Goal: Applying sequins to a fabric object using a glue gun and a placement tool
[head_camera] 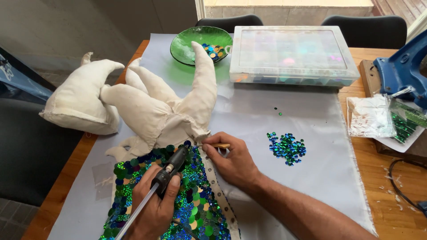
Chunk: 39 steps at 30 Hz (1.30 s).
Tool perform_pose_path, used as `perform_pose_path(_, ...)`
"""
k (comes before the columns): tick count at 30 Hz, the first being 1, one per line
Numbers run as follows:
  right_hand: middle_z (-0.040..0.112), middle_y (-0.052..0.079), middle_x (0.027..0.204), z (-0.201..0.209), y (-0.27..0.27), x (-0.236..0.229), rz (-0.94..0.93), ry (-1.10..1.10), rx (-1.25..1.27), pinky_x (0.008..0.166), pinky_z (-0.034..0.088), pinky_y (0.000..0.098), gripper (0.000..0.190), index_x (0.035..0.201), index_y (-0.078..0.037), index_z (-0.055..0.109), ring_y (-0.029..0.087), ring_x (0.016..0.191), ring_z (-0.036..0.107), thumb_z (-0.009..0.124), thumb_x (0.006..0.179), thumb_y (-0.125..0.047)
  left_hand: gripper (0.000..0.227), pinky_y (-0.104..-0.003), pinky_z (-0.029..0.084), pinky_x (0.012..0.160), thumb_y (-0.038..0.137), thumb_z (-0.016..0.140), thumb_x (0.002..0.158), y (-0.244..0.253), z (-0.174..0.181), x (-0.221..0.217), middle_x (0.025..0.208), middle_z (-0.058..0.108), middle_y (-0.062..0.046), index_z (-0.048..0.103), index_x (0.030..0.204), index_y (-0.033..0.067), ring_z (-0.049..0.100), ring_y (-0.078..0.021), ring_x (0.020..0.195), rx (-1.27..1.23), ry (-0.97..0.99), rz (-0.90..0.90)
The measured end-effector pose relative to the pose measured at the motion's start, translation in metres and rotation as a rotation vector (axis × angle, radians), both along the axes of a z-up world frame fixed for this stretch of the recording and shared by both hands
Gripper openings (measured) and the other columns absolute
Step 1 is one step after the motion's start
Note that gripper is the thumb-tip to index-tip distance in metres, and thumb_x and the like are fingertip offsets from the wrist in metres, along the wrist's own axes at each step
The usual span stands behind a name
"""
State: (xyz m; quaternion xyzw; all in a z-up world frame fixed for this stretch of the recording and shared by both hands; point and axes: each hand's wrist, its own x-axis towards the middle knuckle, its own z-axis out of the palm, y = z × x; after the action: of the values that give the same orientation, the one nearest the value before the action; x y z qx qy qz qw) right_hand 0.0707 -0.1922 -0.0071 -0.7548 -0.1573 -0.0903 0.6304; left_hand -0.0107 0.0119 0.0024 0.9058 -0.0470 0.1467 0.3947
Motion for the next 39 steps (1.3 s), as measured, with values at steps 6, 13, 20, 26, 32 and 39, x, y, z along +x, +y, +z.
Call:
perform_pose_path(6,0.073,0.0,0.08,0.001,-0.002,-0.003,0.001,-0.041,0.033,0.062,0.046,0.0241,0.006,0.094,-0.007,0.076,0.009,0.068,0.058,0.072,0.092,-0.012,0.038,-0.037,0.042,0.058,0.042,0.054,0.098,0.001,-0.001,0.0,0.079,0.053,-0.003,0.071,0.085,0.0116,0.054,-0.022,0.062,-0.022,0.045,0.02)
perform_pose_path(13,0.077,0.002,0.085,0.001,-0.007,-0.007,-0.024,-0.069,0.084,0.067,0.052,0.0236,0.004,0.093,-0.007,0.077,0.01,0.074,0.065,0.074,0.091,-0.009,0.038,-0.038,0.045,0.06,0.044,0.052,0.098,0.001,0.001,-0.002,0.08,0.059,-0.003,0.075,0.09,0.0148,0.059,-0.0221,0.065,-0.008,-0.021,-0.011)
perform_pose_path(20,0.072,0.015,0.079,0.023,-0.016,-0.016,-0.092,0.156,0.438,0.064,0.053,0.0283,0.011,0.103,0.002,0.064,0.016,0.062,0.057,0.057,0.102,-0.007,0.038,-0.035,0.046,0.062,0.044,0.053,0.096,-0.002,0.007,-0.003,0.083,0.062,-0.003,0.077,0.091,0.0161,0.06,-0.0202,0.063,-0.069,-0.027,-0.003)
perform_pose_path(26,0.076,0.005,0.099,0.062,0.013,-0.034,-0.129,0.654,0.001,0.067,0.052,0.0273,0.031,0.119,-0.01,0.062,0.013,0.081,0.062,0.033,0.108,-0.015,0.04,-0.037,0.05,0.071,0.041,0.051,0.098,-0.007,0.02,-0.008,0.084,0.067,-0.005,0.076,0.092,0.0099,0.068,-0.0234,0.075,-0.11,-0.135,0.002)
perform_pose_path(32,0.058,0.009,0.105,0.058,0.022,-0.018,-0.016,0.798,0.127,0.069,0.043,0.0307,0.027,0.109,-0.01,0.055,0.018,0.082,0.049,0.045,0.089,0.005,0.042,-0.036,0.047,0.067,0.045,0.051,0.098,-0.005,0.019,-0.008,0.083,0.064,-0.003,0.077,0.092,0.0128,0.063,-0.0217,0.068,-0.126,-0.086,-0.015)
perform_pose_path(39,0.074,0.022,0.096,0.015,0.017,-0.001,-0.006,0.661,0.556,0.069,0.052,0.031,0.026,0.112,0.0,0.054,0.026,0.081,0.067,0.052,0.09,0.014,0.045,-0.034,0.046,0.058,0.05,0.051,0.095,-0.003,0.014,-0.006,0.084,0.062,-0.003,0.078,0.09,0.014,0.061,-0.0184,0.063,-0.138,-0.026,-0.01)
